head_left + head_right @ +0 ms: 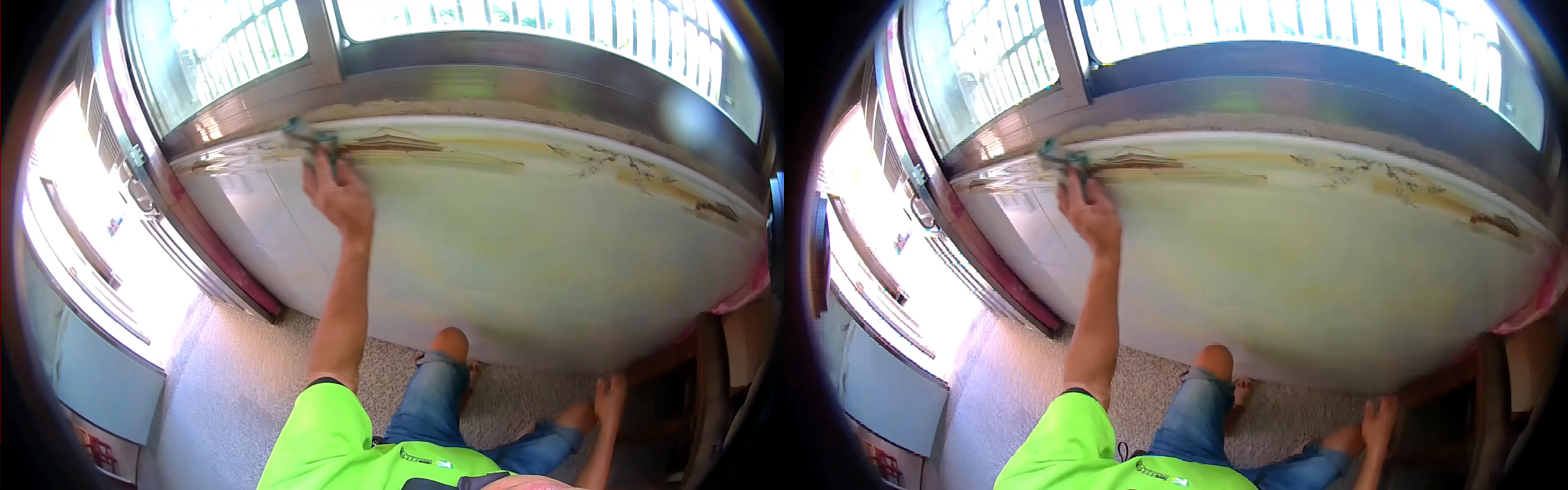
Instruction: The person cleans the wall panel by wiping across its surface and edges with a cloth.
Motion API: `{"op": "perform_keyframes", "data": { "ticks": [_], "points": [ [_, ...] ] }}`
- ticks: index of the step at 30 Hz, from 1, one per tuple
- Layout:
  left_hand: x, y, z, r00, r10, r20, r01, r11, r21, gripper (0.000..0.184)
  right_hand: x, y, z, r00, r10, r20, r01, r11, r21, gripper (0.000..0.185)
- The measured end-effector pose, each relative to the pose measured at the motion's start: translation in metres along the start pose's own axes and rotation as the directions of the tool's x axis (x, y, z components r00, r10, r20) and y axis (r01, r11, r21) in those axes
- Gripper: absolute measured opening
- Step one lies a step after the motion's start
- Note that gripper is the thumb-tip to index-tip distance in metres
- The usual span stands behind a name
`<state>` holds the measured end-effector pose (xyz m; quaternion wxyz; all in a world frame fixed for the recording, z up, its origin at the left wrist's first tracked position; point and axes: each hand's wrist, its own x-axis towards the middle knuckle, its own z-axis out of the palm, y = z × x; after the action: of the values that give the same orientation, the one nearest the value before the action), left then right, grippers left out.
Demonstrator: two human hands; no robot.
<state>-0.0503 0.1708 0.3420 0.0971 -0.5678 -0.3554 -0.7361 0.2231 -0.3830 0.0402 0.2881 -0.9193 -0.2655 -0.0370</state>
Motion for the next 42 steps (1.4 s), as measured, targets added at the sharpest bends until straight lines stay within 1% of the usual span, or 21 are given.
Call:
{"op": "perform_keyframes", "data": {
  "ticks": [1, 3, 4, 6, 10, 11, 12, 15, 17, 19, 21, 23, 24, 25, 27, 28, 29, 31, 35, 37, 42],
  "points": [
    [-0.008, 0.017, 0.000, 0.998, 0.041, 0.049, -0.038, 0.997, -0.064, 0.044, -0.006, 0.028, 0.014, 1.000, -0.010, 0.025, 0.013, 0.992, -0.124, 0.041],
    [-0.033, 0.061, -0.007, 0.979, 0.177, 0.105, -0.162, 0.977, -0.138, 0.046, -0.020, 0.018, 0.014, 0.915, 0.270, 0.299, -0.244, 0.962, -0.122, 0.037],
    [-0.048, 0.081, -0.009, 0.963, 0.218, 0.157, -0.185, 0.962, -0.198, 0.045, -0.027, 0.019, 0.022, 0.914, 0.264, 0.308, -0.234, 0.963, -0.130, 0.037],
    [-0.056, 0.113, -0.015, 0.914, 0.360, 0.186, -0.313, 0.919, -0.240, 0.039, -0.039, 0.023, 0.044, 0.931, 0.355, 0.083, -0.361, 0.930, 0.073, 0.038],
    [-0.035, 0.099, -0.008, 0.913, 0.388, 0.123, -0.357, 0.909, -0.217, 0.035, -0.040, 0.049, 0.063, 0.937, 0.349, 0.015, -0.349, 0.937, 0.030, 0.041],
    [-0.026, 0.086, -0.004, 0.915, 0.386, 0.120, -0.357, 0.910, -0.209, 0.035, -0.042, 0.059, 0.066, 0.958, 0.287, -0.018, -0.285, 0.956, 0.074, 0.041],
    [-0.017, 0.067, 0.001, 0.926, 0.374, 0.053, -0.361, 0.917, -0.167, 0.035, -0.041, 0.063, 0.069, 0.973, 0.226, -0.053, -0.219, 0.969, 0.117, 0.041],
    [0.010, 0.006, 0.009, 0.938, 0.331, -0.101, -0.338, 0.939, -0.062, 0.038, -0.044, 0.072, 0.071, 0.971, 0.240, -0.019, -0.236, 0.966, 0.109, 0.040],
    [0.024, -0.042, 0.014, 0.963, 0.212, -0.164, -0.208, 0.977, 0.043, 0.045, -0.044, 0.076, 0.074, 0.965, 0.261, -0.007, -0.260, 0.963, 0.064, 0.039],
    [0.045, -0.094, 0.017, 0.984, -0.039, -0.173, 0.050, 0.997, 0.062, 0.046, -0.049, 0.078, 0.074, 0.956, 0.292, 0.000, -0.292, 0.956, 0.013, 0.038],
    [0.067, -0.113, 0.008, 0.942, -0.299, -0.155, 0.312, 0.948, 0.065, 0.047, -0.048, 0.060, 0.065, 0.951, 0.310, -0.003, -0.309, 0.947, 0.086, 0.039],
    [0.072, -0.118, 0.005, 0.947, -0.294, -0.131, 0.311, 0.940, 0.138, 0.050, -0.050, 0.044, 0.056, 0.938, 0.347, -0.010, -0.347, 0.938, 0.028, 0.039],
    [0.071, -0.114, 0.004, 0.969, -0.206, -0.139, 0.228, 0.959, 0.167, 0.046, -0.047, 0.037, 0.053, 0.931, 0.366, -0.015, -0.366, 0.930, -0.027, 0.040],
    [0.064, -0.108, 0.006, 0.970, -0.203, -0.133, 0.223, 0.963, 0.152, 0.046, -0.043, 0.032, 0.052, 0.926, 0.377, -0.024, -0.378, 0.926, -0.019, 0.040],
    [0.048, -0.068, -0.001, 0.995, -0.032, -0.096, 0.037, 0.998, 0.048, 0.042, -0.043, 0.029, 0.049, 0.904, 0.420, 0.079, -0.424, 0.904, 0.048, 0.041],
    [0.038, -0.051, 0.000, 0.992, 0.041, -0.120, -0.037, 0.999, 0.032, 0.043, -0.044, 0.035, 0.052, 0.901, 0.428, 0.074, -0.432, 0.900, 0.049, 0.041],
    [0.031, -0.035, 0.001, 0.993, 0.037, -0.115, -0.034, 0.999, 0.027, 0.043, -0.044, 0.039, 0.055, 0.919, 0.393, 0.042, -0.394, 0.918, 0.051, 0.039],
    [0.019, -0.002, 0.000, 0.971, 0.219, -0.099, -0.223, 0.974, -0.030, 0.040, -0.045, 0.044, 0.058, 0.934, 0.356, 0.010, -0.356, 0.933, 0.045, 0.037],
    [0.002, 0.053, -0.009, 0.957, 0.290, 0.001, -0.288, 0.949, -0.127, 0.039, -0.047, 0.049, 0.062, 0.944, 0.324, -0.053, -0.320, 0.944, 0.076, 0.037],
    [-0.005, 0.078, -0.011, 0.925, 0.377, 0.053, -0.350, 0.897, -0.269, 0.042, -0.049, 0.050, 0.062, 0.950, 0.305, -0.061, -0.300, 0.950, 0.082, 0.036],
    [-0.022, 0.145, -0.011, 0.872, 0.460, 0.167, -0.359, 0.833, -0.422, 0.045, -0.048, 0.040, 0.056, 0.945, 0.319, -0.066, -0.317, 0.948, 0.037, 0.035]
  ]
}}
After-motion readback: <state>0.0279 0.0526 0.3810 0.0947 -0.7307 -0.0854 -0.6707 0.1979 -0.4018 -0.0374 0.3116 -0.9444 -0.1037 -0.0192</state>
